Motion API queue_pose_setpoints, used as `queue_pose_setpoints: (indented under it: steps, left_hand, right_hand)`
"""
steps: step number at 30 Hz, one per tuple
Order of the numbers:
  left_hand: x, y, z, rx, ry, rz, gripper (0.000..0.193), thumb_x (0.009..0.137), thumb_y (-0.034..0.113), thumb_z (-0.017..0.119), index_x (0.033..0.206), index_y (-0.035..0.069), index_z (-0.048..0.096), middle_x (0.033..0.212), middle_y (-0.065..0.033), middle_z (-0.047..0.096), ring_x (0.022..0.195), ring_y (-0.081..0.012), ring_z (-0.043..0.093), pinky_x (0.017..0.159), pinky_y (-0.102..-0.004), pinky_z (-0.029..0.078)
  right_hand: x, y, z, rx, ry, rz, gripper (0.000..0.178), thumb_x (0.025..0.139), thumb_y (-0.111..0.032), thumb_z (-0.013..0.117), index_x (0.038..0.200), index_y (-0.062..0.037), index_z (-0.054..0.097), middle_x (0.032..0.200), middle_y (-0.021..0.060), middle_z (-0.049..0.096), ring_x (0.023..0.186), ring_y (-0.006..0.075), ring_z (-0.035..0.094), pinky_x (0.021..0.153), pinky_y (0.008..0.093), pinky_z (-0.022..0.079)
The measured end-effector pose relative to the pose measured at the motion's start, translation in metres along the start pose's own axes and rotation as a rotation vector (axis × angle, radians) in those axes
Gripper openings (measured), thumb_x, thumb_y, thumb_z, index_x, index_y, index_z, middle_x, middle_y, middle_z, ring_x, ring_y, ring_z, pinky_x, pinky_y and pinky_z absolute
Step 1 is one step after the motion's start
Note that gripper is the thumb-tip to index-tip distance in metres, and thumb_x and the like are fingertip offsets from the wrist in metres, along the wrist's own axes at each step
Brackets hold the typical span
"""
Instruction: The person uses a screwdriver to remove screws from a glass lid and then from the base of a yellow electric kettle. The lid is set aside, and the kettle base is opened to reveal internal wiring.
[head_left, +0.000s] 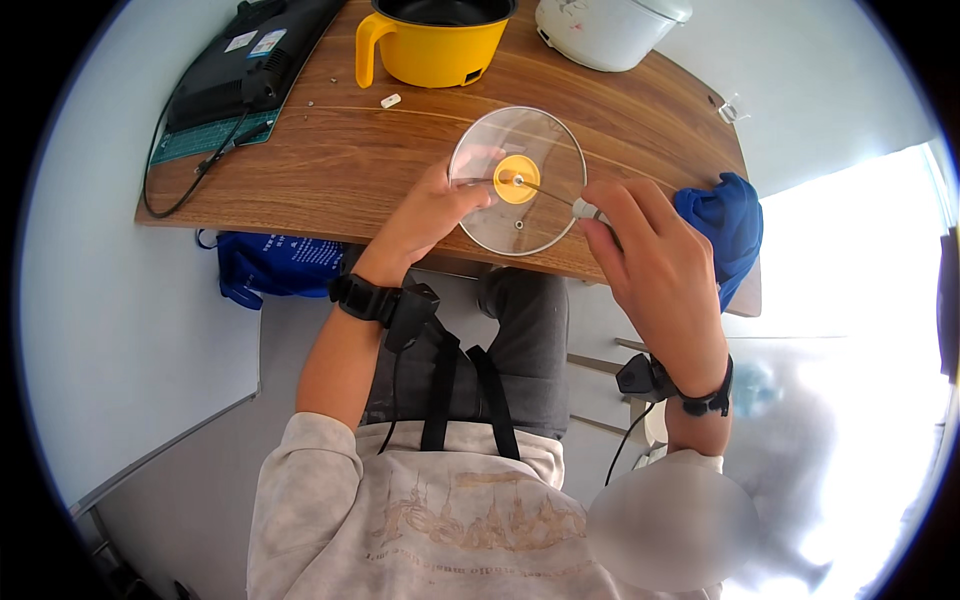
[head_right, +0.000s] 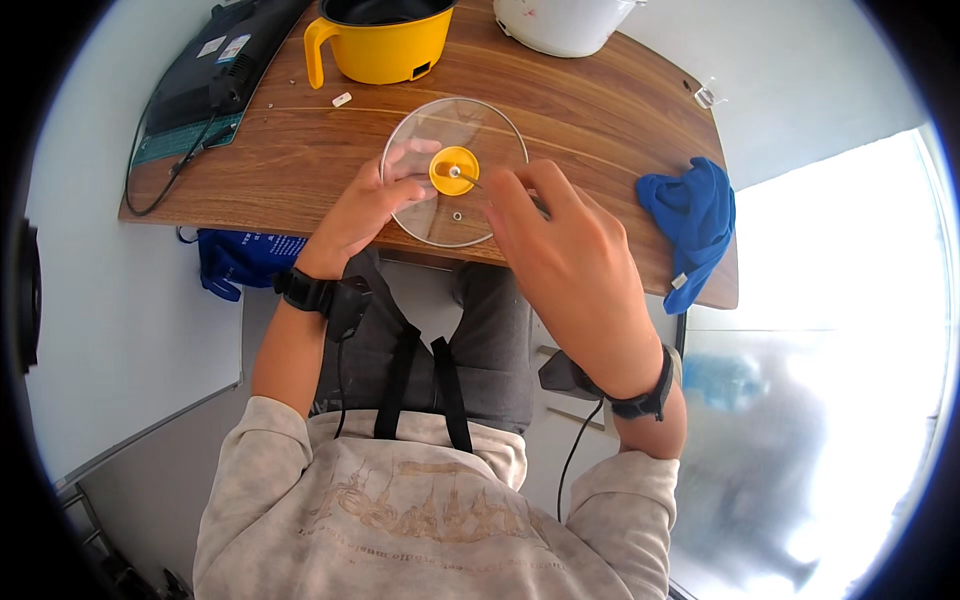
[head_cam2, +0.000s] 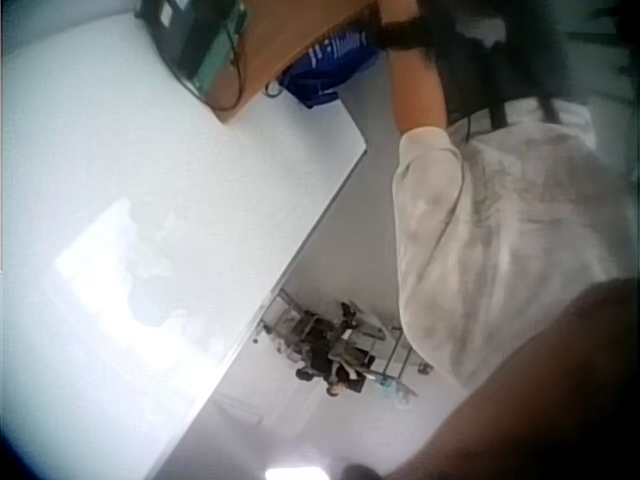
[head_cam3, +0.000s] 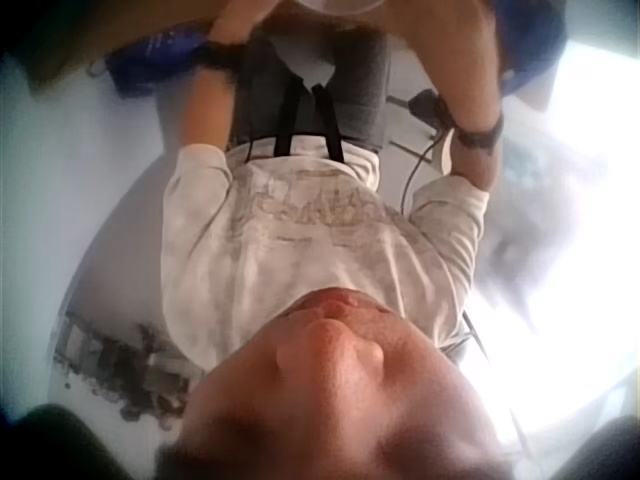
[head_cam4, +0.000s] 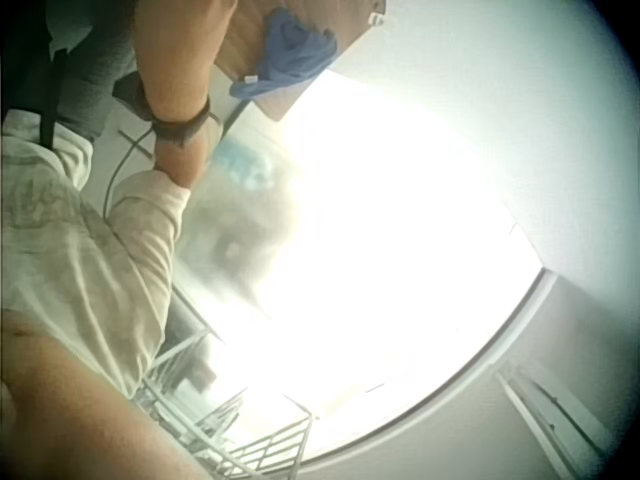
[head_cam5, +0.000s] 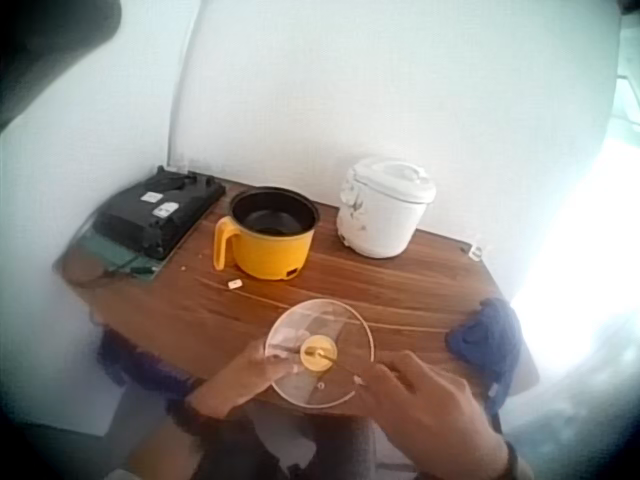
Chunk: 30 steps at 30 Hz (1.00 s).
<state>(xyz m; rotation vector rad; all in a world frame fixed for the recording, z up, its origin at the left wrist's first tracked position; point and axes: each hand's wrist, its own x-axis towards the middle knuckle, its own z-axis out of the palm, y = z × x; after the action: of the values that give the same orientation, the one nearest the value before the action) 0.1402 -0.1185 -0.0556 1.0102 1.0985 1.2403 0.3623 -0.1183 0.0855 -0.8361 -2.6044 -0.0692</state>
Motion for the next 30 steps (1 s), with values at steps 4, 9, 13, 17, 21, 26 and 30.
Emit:
queue_pose_setpoints:
  steps: [4,9,13,17,21,26,30]
  left_hand:
    - [0.0,-0.003,-0.003,-0.023,-0.007,0.004,0.05,0.094,0.004,0.058,0.143,0.011,0.052,0.127,-0.0113,0.062,0.115,-0.0158,0.059,0.1,-0.0265,0.047]
    - [0.002,-0.005,-0.003,-0.014,0.032,-0.014,0.05,0.093,0.002,0.057,0.142,0.008,0.051,0.132,-0.0129,0.06,0.118,-0.0196,0.061,0.106,-0.0293,0.048]
    - [0.001,-0.003,-0.002,-0.095,0.001,-0.009,0.049,0.092,0.001,0.056,0.141,0.006,0.052,0.137,-0.0143,0.056,0.121,-0.022,0.061,0.109,-0.0326,0.048]
    - [0.0,-0.002,-0.001,-0.137,-0.012,0.013,0.048,0.091,-0.001,0.053,0.138,0.004,0.053,0.142,-0.0148,0.053,0.123,-0.024,0.059,0.109,-0.0361,0.049]
    - [-0.002,0.006,0.003,-0.142,-0.026,0.045,0.047,0.089,-0.003,0.05,0.136,0.001,0.053,0.146,-0.0147,0.049,0.127,-0.0256,0.056,0.109,-0.0394,0.05]
    - [-0.002,0.007,0.004,-0.153,-0.025,0.035,0.047,0.089,-0.004,0.05,0.135,0.0,0.053,0.148,-0.0147,0.047,0.127,-0.025,0.055,0.107,-0.0396,0.052]
    - [-0.004,0.012,0.006,-0.141,-0.015,0.025,0.047,0.088,-0.006,0.05,0.135,0.001,0.053,0.148,-0.0143,0.047,0.126,-0.0245,0.056,0.106,-0.0396,0.053]
  right_hand:
    - [-0.005,0.002,-0.001,0.1,0.022,0.002,0.027,0.083,0.001,0.073,0.107,-0.0074,0.065,0.115,0.0101,0.061,0.09,0.0308,0.066,0.077,0.0389,0.054]
    - [-0.02,0.007,0.0,0.14,-0.039,0.028,0.031,0.08,0.006,0.07,0.109,-0.005,0.064,0.113,0.0119,0.061,0.096,0.0322,0.064,0.08,0.0407,0.054]
    - [-0.039,0.026,0.007,0.176,0.049,0.058,0.026,0.081,0.004,0.071,0.105,-0.0049,0.066,0.105,0.012,0.068,0.097,0.0312,0.065,0.081,0.0397,0.055]
    - [-0.06,0.04,0.015,0.204,0.246,0.333,0.019,0.085,-0.003,0.072,0.104,-0.0054,0.067,0.1,0.0126,0.071,0.092,0.031,0.068,0.082,0.0353,0.053]
    - [-0.075,0.073,0.031,0.144,0.309,0.644,0.02,0.089,-0.008,0.071,0.107,-0.0058,0.065,0.097,0.0135,0.071,0.086,0.0315,0.069,0.079,0.034,0.052]
    - [-0.094,0.126,0.061,0.06,0.305,0.692,0.018,0.09,-0.011,0.07,0.106,-0.0068,0.063,0.093,0.0133,0.071,0.084,0.0332,0.068,0.076,0.036,0.052]
    - [-0.097,0.143,0.071,0.029,0.299,0.669,0.017,0.09,-0.011,0.069,0.105,-0.0063,0.062,0.093,0.0145,0.071,0.085,0.0355,0.068,0.076,0.0377,0.052]
